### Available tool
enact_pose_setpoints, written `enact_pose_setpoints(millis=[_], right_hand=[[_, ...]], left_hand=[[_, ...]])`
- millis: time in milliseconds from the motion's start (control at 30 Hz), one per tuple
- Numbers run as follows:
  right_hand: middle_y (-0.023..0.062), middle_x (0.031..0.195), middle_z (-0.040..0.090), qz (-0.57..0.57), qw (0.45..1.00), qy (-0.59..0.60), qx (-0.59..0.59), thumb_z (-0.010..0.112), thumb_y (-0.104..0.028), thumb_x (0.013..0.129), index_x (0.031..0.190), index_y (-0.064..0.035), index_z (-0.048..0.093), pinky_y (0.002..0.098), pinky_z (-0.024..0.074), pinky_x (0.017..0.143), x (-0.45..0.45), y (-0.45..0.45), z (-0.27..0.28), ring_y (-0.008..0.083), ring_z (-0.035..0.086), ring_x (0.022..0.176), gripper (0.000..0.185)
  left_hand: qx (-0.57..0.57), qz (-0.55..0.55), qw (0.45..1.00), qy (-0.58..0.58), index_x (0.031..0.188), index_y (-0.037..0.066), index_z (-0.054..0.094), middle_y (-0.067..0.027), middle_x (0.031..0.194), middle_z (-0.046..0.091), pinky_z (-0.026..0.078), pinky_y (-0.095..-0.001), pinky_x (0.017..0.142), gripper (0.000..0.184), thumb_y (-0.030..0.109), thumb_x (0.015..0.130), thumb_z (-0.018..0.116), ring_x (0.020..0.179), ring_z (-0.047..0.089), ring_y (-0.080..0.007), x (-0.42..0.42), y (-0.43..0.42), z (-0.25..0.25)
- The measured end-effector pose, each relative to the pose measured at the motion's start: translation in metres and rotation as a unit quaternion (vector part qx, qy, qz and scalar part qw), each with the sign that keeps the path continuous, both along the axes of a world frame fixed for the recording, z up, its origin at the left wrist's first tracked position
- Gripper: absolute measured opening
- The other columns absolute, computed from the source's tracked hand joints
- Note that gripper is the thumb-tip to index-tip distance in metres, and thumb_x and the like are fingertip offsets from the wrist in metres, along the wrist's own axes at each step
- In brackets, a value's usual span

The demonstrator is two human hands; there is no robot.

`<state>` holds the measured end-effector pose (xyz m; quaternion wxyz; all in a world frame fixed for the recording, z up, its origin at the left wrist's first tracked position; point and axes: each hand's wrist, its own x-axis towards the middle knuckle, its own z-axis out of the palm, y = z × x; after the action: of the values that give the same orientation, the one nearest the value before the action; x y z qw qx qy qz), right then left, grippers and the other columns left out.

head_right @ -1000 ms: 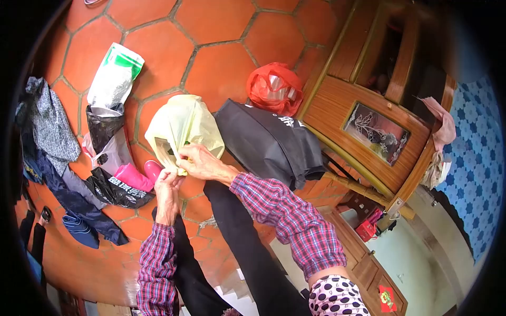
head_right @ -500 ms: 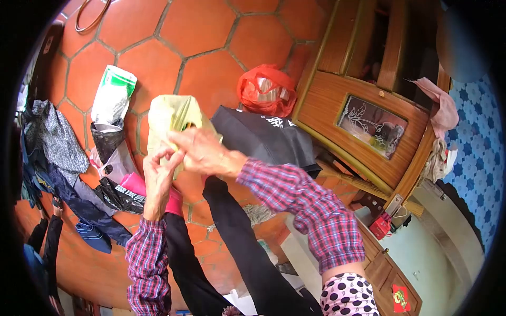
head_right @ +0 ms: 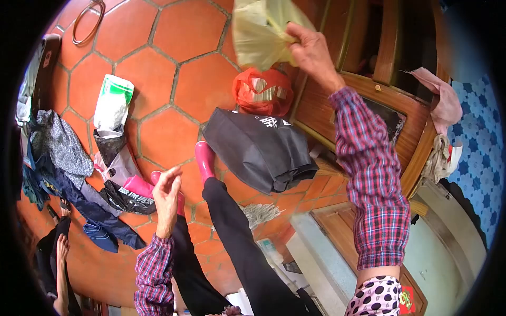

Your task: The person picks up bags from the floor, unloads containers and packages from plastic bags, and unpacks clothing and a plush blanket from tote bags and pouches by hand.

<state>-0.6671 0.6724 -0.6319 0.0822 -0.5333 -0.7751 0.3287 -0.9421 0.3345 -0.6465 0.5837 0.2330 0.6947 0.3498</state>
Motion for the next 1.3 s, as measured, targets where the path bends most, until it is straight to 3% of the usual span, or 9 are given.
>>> enact_pose_setpoints(millis=[200, 267, 533, 700, 833, 967, 1067, 1233, 1300], right_hand=[[0.0105, 0.069, 0.054, 0.039, 0.991, -0.124, 0.028, 0.052, -0.006, 0.076, 0.084, -0.0029, 0.049, 0.0348, 0.0425, 0.063, 0.082, 0.035, -0.068, 0.0193, 0.054, 0.067, 0.01], [0.0199, 0.079, 0.059, 0.037, 0.967, -0.248, 0.052, 0.056, -0.01, 0.07, 0.087, -0.0042, 0.052, 0.0441, 0.0446, 0.066, 0.102, 0.028, -0.088, 0.0371, 0.058, 0.079, 0.019], [0.0144, 0.108, 0.056, 0.032, 0.896, -0.44, 0.048, 0.062, -0.007, 0.067, 0.109, -0.0091, 0.048, 0.0582, 0.0397, 0.082, 0.129, -0.013, -0.105, 0.0348, 0.05, 0.107, 0.045], [0.012, 0.119, 0.049, 0.042, 0.93, -0.35, 0.106, 0.061, -0.006, 0.068, 0.126, -0.0146, 0.04, 0.0598, 0.0356, 0.088, 0.144, -0.041, -0.105, 0.032, 0.04, 0.118, 0.062], [0.0171, 0.123, 0.046, 0.08, 0.972, -0.203, 0.084, 0.058, -0.006, 0.073, 0.121, -0.0127, 0.05, 0.0428, 0.041, 0.092, 0.131, -0.076, -0.094, 0.0355, 0.047, 0.111, 0.049], [0.0195, 0.134, 0.038, 0.054, 0.992, -0.116, 0.01, 0.05, 0.001, 0.081, 0.124, -0.0071, 0.047, 0.0389, 0.0303, 0.103, 0.074, -0.149, -0.035, 0.0352, 0.036, 0.124, 0.044], [0.0208, 0.133, 0.039, -0.022, 0.997, -0.06, -0.037, 0.047, -0.006, 0.088, 0.12, -0.0019, 0.051, 0.0394, 0.0304, 0.102, 0.026, -0.206, 0.012, 0.0359, 0.038, 0.123, 0.033], [0.0178, 0.133, 0.042, 0.008, 0.976, 0.157, -0.15, 0.047, -0.019, 0.088, 0.124, -0.0018, 0.048, 0.0416, 0.0299, 0.102, -0.106, -0.301, 0.081, 0.0321, 0.039, 0.124, 0.039], [0.0156, 0.133, 0.043, 0.064, 0.96, 0.143, -0.233, 0.043, -0.027, 0.09, 0.124, -0.0022, 0.049, 0.0452, 0.0259, 0.103, -0.124, -0.348, 0.061, 0.0309, 0.036, 0.127, 0.042]], left_hand=[[-0.102, 0.018, 0.994, -0.032, 0.105, -0.001, 0.059, -0.0033, 0.097, 0.056, 0.043, -0.026, 0.087, 0.019, 0.002, 0.087, 0.053, 0.096, 0.055, -0.0126, -0.007, -0.045, -0.015], [-0.118, 0.021, 0.992, -0.041, 0.105, -0.001, 0.059, -0.0034, 0.097, 0.057, 0.043, -0.0259, 0.087, 0.019, 0.003, 0.087, 0.053, 0.096, 0.055, -0.0126, -0.009, -0.045, -0.02], [-0.133, 0.032, 0.987, -0.084, 0.105, 0.0, 0.06, -0.0039, 0.099, 0.059, 0.042, -0.0261, 0.087, 0.019, 0.005, 0.087, 0.055, 0.096, 0.055, -0.0125, 0.001, -0.03, -0.023], [-0.136, 0.001, 0.987, -0.086, 0.105, -0.001, 0.06, -0.0045, 0.1, 0.059, 0.042, -0.026, 0.086, 0.02, 0.007, 0.087, 0.056, 0.095, 0.055, -0.0125, 0.011, -0.015, -0.009], [-0.075, -0.088, 0.993, 0.016, 0.106, 0.0, 0.06, -0.0056, 0.097, 0.064, 0.047, -0.0269, 0.081, 0.023, 0.01, 0.085, 0.058, 0.091, 0.059, -0.0135, 0.022, -0.018, 0.005], [-0.093, 0.028, 0.993, -0.073, 0.113, 0.004, 0.057, -0.0004, 0.084, 0.058, 0.047, -0.0223, 0.067, 0.028, 0.005, 0.084, 0.058, 0.075, 0.055, -0.0069, 0.03, -0.035, 0.018], [-0.123, 0.132, 0.968, -0.171, 0.115, 0.002, 0.055, -0.0028, 0.087, 0.06, 0.048, -0.0245, 0.068, 0.03, 0.018, 0.09, 0.053, 0.073, 0.057, -0.0097, 0.035, -0.044, 0.024], [-0.233, 0.31, 0.856, -0.341, 0.136, 0.005, 0.032, -0.0097, 0.123, 0.049, 0.037, -0.0336, 0.097, 0.049, 0.032, 0.096, 0.04, 0.112, 0.048, -0.0183, 0.079, -0.052, 0.042], [0.057, 0.18, 0.938, -0.29, 0.138, 0.007, 0.028, -0.0089, 0.133, 0.04, 0.03, -0.0372, 0.102, 0.053, 0.036, 0.095, 0.039, 0.121, 0.04, -0.0193, 0.093, -0.088, 0.045]])
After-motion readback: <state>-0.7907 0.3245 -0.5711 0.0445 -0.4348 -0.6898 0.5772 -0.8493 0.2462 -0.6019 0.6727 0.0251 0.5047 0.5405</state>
